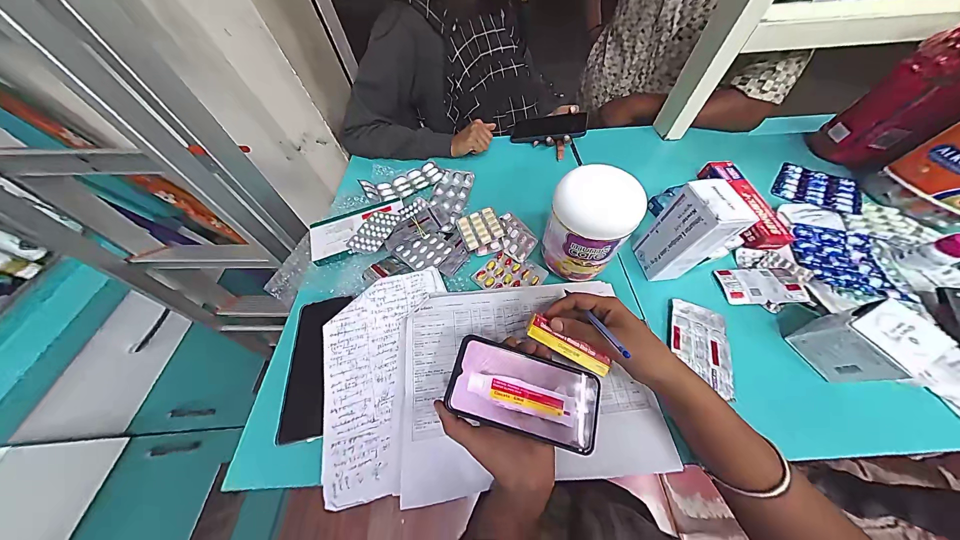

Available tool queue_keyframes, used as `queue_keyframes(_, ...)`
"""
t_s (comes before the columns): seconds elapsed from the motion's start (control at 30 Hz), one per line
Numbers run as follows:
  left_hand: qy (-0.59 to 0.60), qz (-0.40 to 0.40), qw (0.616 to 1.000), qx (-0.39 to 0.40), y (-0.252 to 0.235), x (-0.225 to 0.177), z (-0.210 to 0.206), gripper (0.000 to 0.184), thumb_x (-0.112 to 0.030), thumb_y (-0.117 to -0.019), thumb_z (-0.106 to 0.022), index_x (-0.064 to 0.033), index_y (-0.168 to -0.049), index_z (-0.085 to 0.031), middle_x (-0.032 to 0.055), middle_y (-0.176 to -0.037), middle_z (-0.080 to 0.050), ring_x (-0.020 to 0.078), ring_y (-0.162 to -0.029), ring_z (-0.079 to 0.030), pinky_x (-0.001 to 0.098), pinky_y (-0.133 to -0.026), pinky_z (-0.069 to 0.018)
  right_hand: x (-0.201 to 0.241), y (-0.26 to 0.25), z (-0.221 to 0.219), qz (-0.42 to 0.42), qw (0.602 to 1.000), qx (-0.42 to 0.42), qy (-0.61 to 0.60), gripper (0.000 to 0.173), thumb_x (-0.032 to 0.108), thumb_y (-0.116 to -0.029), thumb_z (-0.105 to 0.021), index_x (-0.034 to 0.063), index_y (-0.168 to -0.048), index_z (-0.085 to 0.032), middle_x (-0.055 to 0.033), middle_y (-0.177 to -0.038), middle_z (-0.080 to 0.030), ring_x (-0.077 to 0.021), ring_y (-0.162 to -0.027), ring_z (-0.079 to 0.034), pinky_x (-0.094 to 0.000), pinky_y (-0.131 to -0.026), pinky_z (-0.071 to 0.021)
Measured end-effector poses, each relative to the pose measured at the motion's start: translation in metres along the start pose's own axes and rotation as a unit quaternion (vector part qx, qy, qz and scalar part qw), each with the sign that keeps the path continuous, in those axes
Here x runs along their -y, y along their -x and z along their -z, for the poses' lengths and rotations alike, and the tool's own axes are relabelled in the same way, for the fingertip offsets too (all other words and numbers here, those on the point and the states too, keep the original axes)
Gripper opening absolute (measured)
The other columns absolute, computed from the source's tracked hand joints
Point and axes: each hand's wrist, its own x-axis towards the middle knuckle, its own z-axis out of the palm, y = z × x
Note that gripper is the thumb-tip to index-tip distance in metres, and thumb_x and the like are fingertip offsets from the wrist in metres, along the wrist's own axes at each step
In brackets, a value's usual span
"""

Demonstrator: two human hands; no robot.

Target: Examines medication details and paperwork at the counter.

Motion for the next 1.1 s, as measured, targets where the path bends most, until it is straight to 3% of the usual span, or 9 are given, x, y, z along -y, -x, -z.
queue_keyframes(0.17,-0.014,-0.013,1.000,-0.025,0.001,-0.001,-0.006,0.088,-0.088,-0.0875,-0.020,-0.0165,-0.124,-0.058,0.0075,-0.107,-0.073,0.0235,-0.103,-0.072,0.0474,-0.084,-0.0604,0.000,-0.002,-0.001,0.010,1.000,-0.001,0.001,0.018,0.015,-0.0984,-0.067,0.0039,-0.112,-0.070,0.0023,-0.091,-0.075,-0.0052,-0.082,-0.070,-0.0219,-0.077,-0.0587)
queue_keyframes(0.37,-0.007,0.002,1.000,0.026,-0.002,0.000,0.003,0.096,-0.091,-0.0836,-0.021,-0.0144,-0.125,-0.060,0.0112,-0.109,-0.073,0.0281,-0.105,-0.071,0.0493,-0.087,-0.0590,0.000,0.001,-0.002,0.013,1.000,-0.006,0.002,0.018,0.015,-0.0982,-0.068,0.0036,-0.112,-0.071,0.0017,-0.091,-0.075,-0.0053,-0.082,-0.071,-0.0216,-0.077,-0.0588)
queue_keyframes(0.53,-0.017,-0.019,0.999,-0.019,-0.001,-0.001,-0.003,0.089,-0.087,-0.0877,-0.018,-0.0165,-0.124,-0.057,0.0089,-0.107,-0.072,0.0250,-0.102,-0.072,0.0486,-0.083,-0.0600,0.000,0.000,-0.003,0.016,1.000,-0.001,-0.012,0.018,0.014,-0.0983,-0.067,0.0029,-0.113,-0.070,0.0009,-0.092,-0.076,-0.0063,-0.084,-0.071,-0.0223,-0.079,-0.0592)
queue_keyframes(0.8,0.003,0.009,0.999,0.031,-0.002,-0.002,0.000,0.098,-0.091,-0.0840,-0.016,-0.0131,-0.123,-0.062,0.0125,-0.107,-0.075,0.0297,-0.103,-0.073,0.0494,-0.087,-0.0594,0.002,0.002,-0.003,0.012,1.000,-0.007,-0.012,0.017,0.014,-0.0970,-0.069,0.0044,-0.110,-0.072,0.0023,-0.091,-0.076,-0.0049,-0.082,-0.071,-0.0215,-0.078,-0.0593)
queue_keyframes(1.1,-0.003,-0.005,1.000,0.015,-0.004,0.001,0.002,0.097,-0.090,-0.0852,-0.016,-0.0130,-0.125,-0.059,0.0112,-0.107,-0.074,0.0277,-0.103,-0.072,0.0491,-0.086,-0.0593,0.003,0.003,-0.004,0.011,1.000,-0.007,-0.023,0.017,0.014,-0.0968,-0.069,0.0035,-0.111,-0.072,0.0006,-0.091,-0.076,-0.0072,-0.082,-0.072,-0.0231,-0.078,-0.0605)
